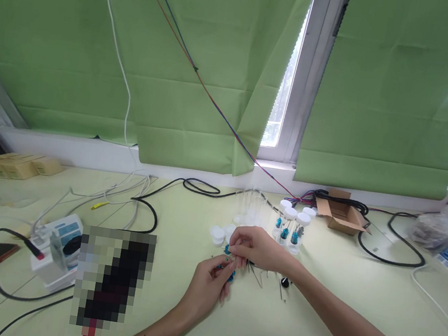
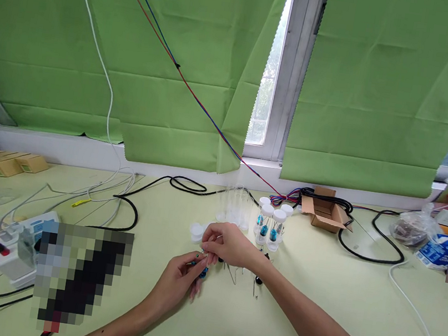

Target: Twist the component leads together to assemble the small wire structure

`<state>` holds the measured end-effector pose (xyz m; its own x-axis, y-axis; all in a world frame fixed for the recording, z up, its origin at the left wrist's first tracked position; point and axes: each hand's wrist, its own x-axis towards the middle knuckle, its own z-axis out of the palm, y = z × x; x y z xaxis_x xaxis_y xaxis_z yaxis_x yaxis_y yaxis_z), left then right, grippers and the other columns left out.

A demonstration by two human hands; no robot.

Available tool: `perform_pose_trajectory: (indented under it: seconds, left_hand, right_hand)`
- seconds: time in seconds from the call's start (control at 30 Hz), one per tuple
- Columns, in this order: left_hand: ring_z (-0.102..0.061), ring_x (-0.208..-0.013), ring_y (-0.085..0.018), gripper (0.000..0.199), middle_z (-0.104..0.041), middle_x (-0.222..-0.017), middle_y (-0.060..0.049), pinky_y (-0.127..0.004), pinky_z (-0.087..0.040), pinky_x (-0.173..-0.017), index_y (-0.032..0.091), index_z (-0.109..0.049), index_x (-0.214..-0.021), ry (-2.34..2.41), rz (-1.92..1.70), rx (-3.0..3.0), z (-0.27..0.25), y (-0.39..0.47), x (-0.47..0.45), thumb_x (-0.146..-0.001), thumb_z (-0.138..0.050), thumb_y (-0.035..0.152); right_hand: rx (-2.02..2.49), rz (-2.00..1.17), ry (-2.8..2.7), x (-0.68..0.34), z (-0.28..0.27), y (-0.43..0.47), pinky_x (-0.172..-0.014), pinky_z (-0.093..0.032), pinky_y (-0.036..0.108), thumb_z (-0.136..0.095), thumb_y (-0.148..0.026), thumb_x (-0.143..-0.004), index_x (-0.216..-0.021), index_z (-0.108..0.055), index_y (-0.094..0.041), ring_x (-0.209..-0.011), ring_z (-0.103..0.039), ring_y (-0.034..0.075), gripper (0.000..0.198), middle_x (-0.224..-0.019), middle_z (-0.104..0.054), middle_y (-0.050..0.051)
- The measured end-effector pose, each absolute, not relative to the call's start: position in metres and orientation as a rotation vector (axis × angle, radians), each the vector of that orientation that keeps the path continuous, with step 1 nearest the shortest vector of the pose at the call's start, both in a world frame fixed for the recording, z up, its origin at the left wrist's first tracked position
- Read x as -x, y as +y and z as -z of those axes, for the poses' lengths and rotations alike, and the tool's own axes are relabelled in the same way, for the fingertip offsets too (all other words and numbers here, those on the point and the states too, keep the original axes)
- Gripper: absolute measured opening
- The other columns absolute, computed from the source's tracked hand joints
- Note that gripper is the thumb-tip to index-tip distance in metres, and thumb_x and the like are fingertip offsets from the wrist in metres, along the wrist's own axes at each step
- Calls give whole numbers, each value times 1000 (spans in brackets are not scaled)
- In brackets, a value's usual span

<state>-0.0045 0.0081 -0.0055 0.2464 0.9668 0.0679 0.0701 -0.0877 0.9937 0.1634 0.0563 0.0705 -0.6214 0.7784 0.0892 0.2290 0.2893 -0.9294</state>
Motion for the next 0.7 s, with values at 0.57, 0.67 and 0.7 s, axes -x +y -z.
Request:
perform_pose_trajectory:
  seconds: [0.57, 0.67, 0.7]
  left_hand:
    - [-38, -33, -8, 33, -45, -39, 6, -18, -27, -36, 18, -60, -76, 1195, -1153, -1356, -4, 3, 3, -85, -57, 50]
    - [-38, -33, -7, 33, -45, -40, 6, -18, -27, -36, 17, -60, -75, 1214, -1219, -1333, -7, 2, 3, -84, -59, 50]
    - [-38, -33, -7, 34, -45, -41, 6, -18, -27, -36, 17, -60, -75, 1214, -1230, -1330, -7, 2, 3, -84, -59, 50]
  right_hand:
    - [1170, -479, -2306, -180, -82, 59, -56, -37, 24, -49, -24, -93, -93, -56, -21, -66, -58, 16, 8, -80, -65, 2]
    - [1181, -368, -2432, -179, -79, 52, -54, -33, 24, -50, -20, -92, -91, -56, -21, -69, -58, 17, 6, -77, -63, 3]
    - [1199, -318, -2475, -178, -77, 49, -53, -31, 25, -51, -17, -91, -87, -56, -21, -69, -58, 18, 7, -76, -63, 3]
